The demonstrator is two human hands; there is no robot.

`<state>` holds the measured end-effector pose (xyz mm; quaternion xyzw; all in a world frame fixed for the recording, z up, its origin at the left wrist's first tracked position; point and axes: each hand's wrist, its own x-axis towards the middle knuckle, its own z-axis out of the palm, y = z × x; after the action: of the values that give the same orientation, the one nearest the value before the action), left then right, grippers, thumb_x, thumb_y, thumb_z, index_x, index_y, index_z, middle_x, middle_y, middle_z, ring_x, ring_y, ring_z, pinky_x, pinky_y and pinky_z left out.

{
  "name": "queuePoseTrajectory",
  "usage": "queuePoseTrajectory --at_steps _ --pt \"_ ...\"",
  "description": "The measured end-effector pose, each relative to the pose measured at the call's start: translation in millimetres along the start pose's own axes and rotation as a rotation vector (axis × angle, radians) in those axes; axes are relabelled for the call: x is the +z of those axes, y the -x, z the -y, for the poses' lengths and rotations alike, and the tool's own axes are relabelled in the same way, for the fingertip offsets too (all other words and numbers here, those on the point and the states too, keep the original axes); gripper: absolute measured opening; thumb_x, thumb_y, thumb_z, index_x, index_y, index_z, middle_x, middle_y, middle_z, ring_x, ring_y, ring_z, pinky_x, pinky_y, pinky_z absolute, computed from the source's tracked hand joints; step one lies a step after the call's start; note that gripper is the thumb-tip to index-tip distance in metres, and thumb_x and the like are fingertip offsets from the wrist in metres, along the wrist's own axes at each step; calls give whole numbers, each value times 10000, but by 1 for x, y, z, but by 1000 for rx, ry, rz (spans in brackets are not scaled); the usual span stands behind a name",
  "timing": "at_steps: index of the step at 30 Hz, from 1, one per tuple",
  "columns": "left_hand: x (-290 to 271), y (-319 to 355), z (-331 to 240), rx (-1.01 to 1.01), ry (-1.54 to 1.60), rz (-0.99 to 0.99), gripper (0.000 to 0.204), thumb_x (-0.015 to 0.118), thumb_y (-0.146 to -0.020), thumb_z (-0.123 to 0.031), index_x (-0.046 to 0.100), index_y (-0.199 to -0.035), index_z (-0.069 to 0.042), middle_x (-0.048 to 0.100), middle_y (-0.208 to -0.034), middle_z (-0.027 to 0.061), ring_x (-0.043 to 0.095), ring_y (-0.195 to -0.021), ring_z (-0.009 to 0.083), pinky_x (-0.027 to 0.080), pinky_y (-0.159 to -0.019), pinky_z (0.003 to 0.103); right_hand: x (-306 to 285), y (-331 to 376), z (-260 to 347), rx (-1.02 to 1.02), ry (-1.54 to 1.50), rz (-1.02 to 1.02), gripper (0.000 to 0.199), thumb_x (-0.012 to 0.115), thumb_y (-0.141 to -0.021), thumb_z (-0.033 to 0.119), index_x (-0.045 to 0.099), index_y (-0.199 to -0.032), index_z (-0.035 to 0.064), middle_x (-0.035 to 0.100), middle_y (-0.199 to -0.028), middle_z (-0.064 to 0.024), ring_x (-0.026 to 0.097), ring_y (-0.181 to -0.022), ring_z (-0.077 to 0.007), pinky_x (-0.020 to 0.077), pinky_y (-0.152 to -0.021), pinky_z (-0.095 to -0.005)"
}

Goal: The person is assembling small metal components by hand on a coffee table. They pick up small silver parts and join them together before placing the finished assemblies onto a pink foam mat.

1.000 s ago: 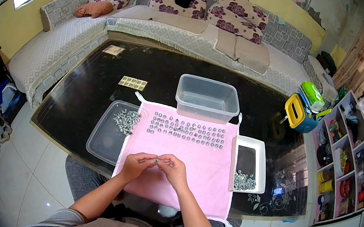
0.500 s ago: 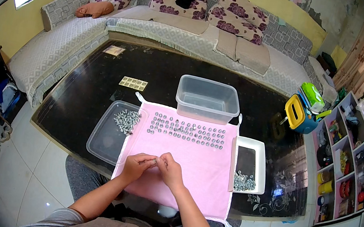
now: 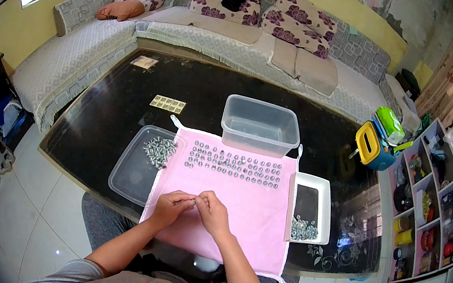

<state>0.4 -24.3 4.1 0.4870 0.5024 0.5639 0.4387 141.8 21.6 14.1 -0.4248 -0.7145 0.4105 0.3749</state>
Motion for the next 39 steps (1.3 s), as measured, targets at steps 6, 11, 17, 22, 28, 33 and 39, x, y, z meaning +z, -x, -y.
queuePoseTrajectory --at_steps 6,11,17,22,28,33,39 --pt "1 2 -2 54 -91 -12 171 598 -790 -36 635 -954 -5 619 -856 67 583 -729 101 472 -651 203 0 -3 0 37 136 60 161 526 -854 202 534 -847 42 576 -664 -108 566 -596 -190 441 -550 -282" --pt "0 0 -4 50 -64 -42 165 594 -794 -41 641 -949 -13 618 -859 55 574 -732 95 460 -647 201 3 0 -12 121 -318 0 214 502 -873 222 554 -774 40 549 -582 -69 532 -539 -138 431 -526 -258" --pt "-2 0 -7 68 -89 -24 172 593 -790 -36 640 -953 -9 615 -861 54 565 -765 94 448 -663 197 1 -3 -13 218 -112 161 199 512 -869 226 546 -822 36 563 -652 -26 518 -601 -85 418 -555 -236" --pt "-1 0 -6 78 -79 -48 174 590 -788 -30 639 -954 -6 610 -864 48 556 -759 90 442 -660 195 5 2 -9 100 -203 8 316 470 -883 289 561 -711 40 552 -579 -48 514 -531 -114 415 -516 -253" --pt "-4 0 -10 42 -106 -18 173 584 -792 -26 639 -955 -5 603 -852 45 552 -751 86 438 -651 192 2 -2 4 160 -62 137 223 473 -891 201 537 -747 44 520 -631 11 435 -544 -45 349 -489 -191" --pt "0 0 -8 51 -36 -50 169 587 -793 -30 639 -952 -5 601 -850 41 551 -744 83 437 -639 192 9 0 1 132 -271 5 300 460 -892 252 548 -696 43 529 -573 -15 477 -515 -85 386 -489 -236" --pt "-4 -1 -3 60 -109 -14 170 599 -792 -39 638 -954 -4 602 -853 45 557 -742 89 443 -642 195 2 -1 4 246 -189 153 228 471 -892 196 539 -730 50 509 -617 5 439 -564 -46 353 -509 -185"
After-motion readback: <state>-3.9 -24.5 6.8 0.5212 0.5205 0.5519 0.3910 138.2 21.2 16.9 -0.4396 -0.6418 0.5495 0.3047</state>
